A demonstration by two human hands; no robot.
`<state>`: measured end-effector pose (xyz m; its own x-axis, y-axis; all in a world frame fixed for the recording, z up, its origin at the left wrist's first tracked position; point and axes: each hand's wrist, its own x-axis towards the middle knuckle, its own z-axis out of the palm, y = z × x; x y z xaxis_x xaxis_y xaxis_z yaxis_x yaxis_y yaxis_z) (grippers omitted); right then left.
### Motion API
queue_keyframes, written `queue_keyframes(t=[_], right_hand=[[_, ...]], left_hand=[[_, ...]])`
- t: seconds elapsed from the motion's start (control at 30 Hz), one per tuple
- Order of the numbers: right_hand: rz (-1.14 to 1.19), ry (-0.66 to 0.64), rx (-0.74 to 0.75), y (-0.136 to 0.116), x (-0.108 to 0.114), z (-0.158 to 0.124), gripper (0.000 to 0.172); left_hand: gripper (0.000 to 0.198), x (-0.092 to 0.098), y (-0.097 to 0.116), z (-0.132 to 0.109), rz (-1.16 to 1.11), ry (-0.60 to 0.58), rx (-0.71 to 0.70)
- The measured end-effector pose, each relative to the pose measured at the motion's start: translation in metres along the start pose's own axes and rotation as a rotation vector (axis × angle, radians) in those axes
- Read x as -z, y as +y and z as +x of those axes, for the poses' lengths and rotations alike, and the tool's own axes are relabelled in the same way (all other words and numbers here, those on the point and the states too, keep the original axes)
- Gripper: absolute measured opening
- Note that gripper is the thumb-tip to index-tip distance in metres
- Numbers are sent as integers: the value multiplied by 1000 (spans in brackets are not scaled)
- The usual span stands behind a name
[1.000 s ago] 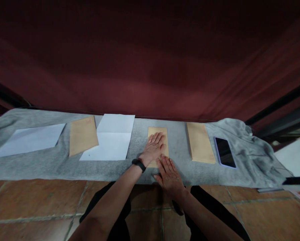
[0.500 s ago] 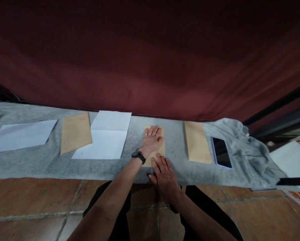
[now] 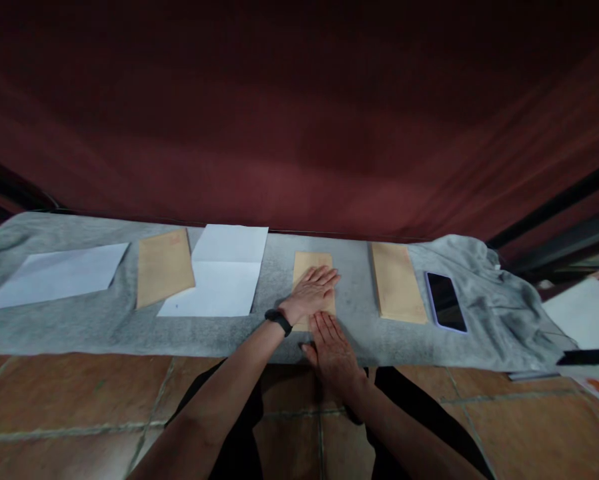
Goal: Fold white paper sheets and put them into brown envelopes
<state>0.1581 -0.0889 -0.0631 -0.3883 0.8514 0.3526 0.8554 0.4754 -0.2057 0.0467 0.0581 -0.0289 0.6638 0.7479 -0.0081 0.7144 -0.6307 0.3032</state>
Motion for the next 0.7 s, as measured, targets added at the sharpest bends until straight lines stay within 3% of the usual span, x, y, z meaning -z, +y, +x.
queue_keyframes(t=[0.33,0.7], right_hand=[[31,-51,-48,7,6,3,48],[-68,-116,-204,3,2,11,52]], left_hand=[[56,-7,0,-29,-99,-66,-61],[65,-15,20,-83,-14,-2,87]])
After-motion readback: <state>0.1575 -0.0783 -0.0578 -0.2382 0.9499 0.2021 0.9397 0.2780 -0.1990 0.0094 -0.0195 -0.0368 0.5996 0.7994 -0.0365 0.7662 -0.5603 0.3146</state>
